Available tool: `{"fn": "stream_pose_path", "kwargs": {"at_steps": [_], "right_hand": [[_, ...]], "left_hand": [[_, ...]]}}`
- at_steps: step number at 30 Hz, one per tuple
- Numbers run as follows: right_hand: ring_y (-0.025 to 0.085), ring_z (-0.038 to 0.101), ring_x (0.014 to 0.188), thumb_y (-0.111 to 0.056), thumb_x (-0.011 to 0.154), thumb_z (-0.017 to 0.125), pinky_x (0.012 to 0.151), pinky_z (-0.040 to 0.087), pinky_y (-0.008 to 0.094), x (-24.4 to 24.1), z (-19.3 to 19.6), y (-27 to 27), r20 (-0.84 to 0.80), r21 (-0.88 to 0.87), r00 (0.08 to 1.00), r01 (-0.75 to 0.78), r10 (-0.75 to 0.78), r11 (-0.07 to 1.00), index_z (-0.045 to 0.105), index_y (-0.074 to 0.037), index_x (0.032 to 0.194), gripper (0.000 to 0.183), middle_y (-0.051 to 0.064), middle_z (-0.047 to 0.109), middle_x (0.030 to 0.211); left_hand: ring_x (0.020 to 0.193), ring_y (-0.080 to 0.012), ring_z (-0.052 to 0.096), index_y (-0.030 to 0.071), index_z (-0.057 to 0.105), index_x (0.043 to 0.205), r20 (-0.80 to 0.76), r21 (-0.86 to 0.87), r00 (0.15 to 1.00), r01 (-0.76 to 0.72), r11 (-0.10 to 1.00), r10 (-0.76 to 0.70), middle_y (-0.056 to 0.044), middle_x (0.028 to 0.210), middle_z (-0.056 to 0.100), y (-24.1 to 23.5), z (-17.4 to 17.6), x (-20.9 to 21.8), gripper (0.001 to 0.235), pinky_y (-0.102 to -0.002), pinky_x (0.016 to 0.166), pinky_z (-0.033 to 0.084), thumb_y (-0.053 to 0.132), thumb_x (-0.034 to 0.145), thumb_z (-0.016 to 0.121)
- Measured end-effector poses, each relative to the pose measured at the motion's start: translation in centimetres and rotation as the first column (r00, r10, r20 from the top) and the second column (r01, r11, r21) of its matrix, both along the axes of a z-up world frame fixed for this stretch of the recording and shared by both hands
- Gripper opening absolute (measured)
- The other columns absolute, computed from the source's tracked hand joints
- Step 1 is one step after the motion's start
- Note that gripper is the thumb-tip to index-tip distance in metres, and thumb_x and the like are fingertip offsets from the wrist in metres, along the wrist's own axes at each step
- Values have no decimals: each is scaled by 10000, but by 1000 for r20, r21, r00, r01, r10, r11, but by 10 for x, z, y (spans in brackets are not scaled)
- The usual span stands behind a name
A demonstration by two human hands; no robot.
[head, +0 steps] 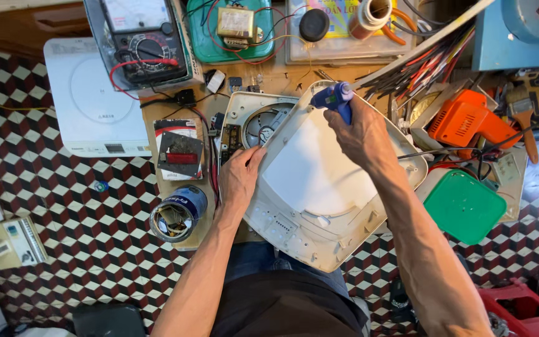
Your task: The person uses a hot glue gun to apply glue to the edges of a white plastic appliance casing. They insert a glue stick, apply glue to several points along the rim, and reposition the casing to access different areas.
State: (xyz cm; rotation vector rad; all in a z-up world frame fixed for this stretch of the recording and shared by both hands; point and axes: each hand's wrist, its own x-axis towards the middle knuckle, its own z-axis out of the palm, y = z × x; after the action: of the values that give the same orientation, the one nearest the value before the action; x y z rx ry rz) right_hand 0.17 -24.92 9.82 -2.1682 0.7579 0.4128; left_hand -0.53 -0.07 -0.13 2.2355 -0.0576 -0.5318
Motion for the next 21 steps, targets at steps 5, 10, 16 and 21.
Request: {"fn": "stream_pose_path", "kwargs": {"at_steps": [5, 10, 16, 21], "right_hand": [[389, 693, 817, -393, 939, 636, 753, 520, 508, 19, 0, -10, -1, -181, 975, -217, 221, 959, 652, -42, 1146, 408, 200, 719, 863], [449, 685, 878, -418, 946, 625, 801, 519, 541, 36, -7, -18, -138, -230, 938, -341, 316, 911, 648, -11, 1129, 447, 258, 709, 917], [490, 680, 877, -458, 966, 623, 784, 529, 566, 45, -14, -18, -278, -295, 900, -414, 337, 861, 621, 4, 1174, 506, 321, 692, 959], [488, 674, 870, -447, 961, 635, 778, 528, 561, 48, -18, -17, -264, -318, 894, -436, 363, 842, 622, 19, 1153, 504, 321, 686, 947]], "left_hand": [[864, -358, 702, 142, 770, 1131, 57, -15, 998, 1, 1000, 0, -114, 1009, 740, 2, -5, 0, 333, -435, 729, 536, 399, 978, 624], [869, -357, 704, 140, 769, 1136, 60, -47, 998, 21, 999, -18, -128, 1007, 734, 4, -10, 0, 334, -436, 737, 546, 389, 980, 613], [880, -355, 704, 129, 776, 1117, 88, -50, 996, 36, 998, -31, -134, 989, 734, 5, -15, -1, 331, -441, 754, 540, 388, 992, 613], [874, -352, 704, 134, 782, 1118, 104, -52, 994, 31, 998, -26, -134, 990, 736, 5, -15, 0, 330, -443, 749, 540, 391, 991, 619]]}}
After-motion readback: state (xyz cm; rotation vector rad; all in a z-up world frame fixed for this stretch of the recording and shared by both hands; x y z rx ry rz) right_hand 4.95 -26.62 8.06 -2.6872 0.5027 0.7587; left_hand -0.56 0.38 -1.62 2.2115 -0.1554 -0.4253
